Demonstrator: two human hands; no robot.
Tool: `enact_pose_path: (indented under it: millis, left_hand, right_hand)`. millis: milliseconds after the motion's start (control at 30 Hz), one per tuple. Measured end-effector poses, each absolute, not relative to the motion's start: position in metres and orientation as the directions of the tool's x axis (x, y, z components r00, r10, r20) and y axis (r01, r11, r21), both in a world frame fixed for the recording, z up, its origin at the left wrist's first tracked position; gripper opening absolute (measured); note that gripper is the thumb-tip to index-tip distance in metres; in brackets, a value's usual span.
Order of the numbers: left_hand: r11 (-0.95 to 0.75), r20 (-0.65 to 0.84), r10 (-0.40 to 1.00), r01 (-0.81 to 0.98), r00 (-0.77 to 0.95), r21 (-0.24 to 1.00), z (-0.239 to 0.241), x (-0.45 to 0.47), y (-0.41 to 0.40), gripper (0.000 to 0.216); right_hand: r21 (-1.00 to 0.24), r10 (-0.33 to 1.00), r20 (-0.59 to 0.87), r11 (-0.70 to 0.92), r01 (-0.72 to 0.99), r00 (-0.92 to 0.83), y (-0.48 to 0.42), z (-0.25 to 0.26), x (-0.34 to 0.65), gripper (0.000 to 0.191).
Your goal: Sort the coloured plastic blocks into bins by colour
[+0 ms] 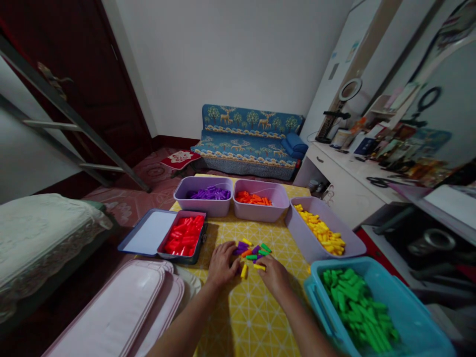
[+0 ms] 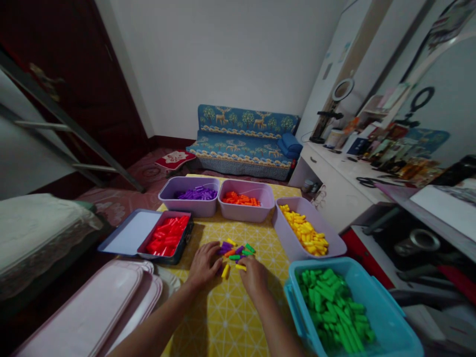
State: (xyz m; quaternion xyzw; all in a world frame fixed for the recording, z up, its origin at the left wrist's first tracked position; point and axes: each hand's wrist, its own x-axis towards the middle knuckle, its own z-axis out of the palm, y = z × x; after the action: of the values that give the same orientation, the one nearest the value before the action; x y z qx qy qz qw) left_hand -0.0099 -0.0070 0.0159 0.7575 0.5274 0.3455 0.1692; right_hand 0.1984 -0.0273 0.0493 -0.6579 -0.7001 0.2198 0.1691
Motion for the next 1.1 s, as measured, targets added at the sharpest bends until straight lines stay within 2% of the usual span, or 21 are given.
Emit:
enact_pose_path:
  millis: [67, 200, 367, 500, 700, 900, 1033, 1100]
  left_hand:
    - [-0.389, 0.35, 0.914, 0.682, 0.205, 0.619, 0.015, -0.01, -0.007, 0.039]
    - [-0.395, 0.346, 0.913, 0.68, 0.216, 0.617, 0.015, -0.01, -0.006, 0.04]
    - [-0.383, 0.341, 0.917, 0.685, 0.205, 0.619, 0.016, -0.01, -0.005, 0.041]
    - [-0.382, 0.336, 0.918, 0.687, 0.209, 0.618, 0.017, -0.01, -0.005, 0.038]
    - [-0.378, 0.33, 0.92, 0.693, 0.209, 0.614, 0.019, -0.01, -0.006, 0.037]
    - [-0.401, 0.362, 0.908, 0.687, 0.211, 0.606, 0.015, -0.01, -0.005, 0.037]
    - [-0.407, 0.375, 0.904, 0.684, 0.206, 0.606, 0.012, -0.01, -0.003, 0.038]
    - [-0.404, 0.373, 0.905, 0.684, 0.202, 0.607, 0.012, -0.01, -0.004, 0.039]
  right_hand:
    - [-0.489, 0.998, -0.028, 0.034, 0.872, -0.055, -0.023, 0.05, 0.195, 0.031]
    - [-0.416, 0.999, 0.051, 0.023, 0.909, -0.002, -0.018, 0.056, 0.181, 0.017]
    - [-0.362, 0.984, 0.157, 0.138, 0.922, -0.086, -0.007, 0.062, 0.161, 0.023]
    - [-0.294, 0.979, 0.109, 0.2, 0.935, -0.175, 0.001, 0.062, 0.151, 0.027]
    - [-0.226, 0.984, 0.06, 0.175, 0.958, -0.165, 0.012, 0.064, 0.146, 0.03]
    - [-0.284, 0.98, 0.096, 0.195, 0.939, -0.174, 0.017, 0.051, 0.152, 0.031]
    - [-0.487, 0.976, 0.199, 0.176, 0.855, -0.087, 0.015, 0.047, 0.158, 0.028]
    - [-0.532, 0.976, 0.212, 0.164, 0.831, -0.057, 0.014, 0.049, 0.159, 0.028]
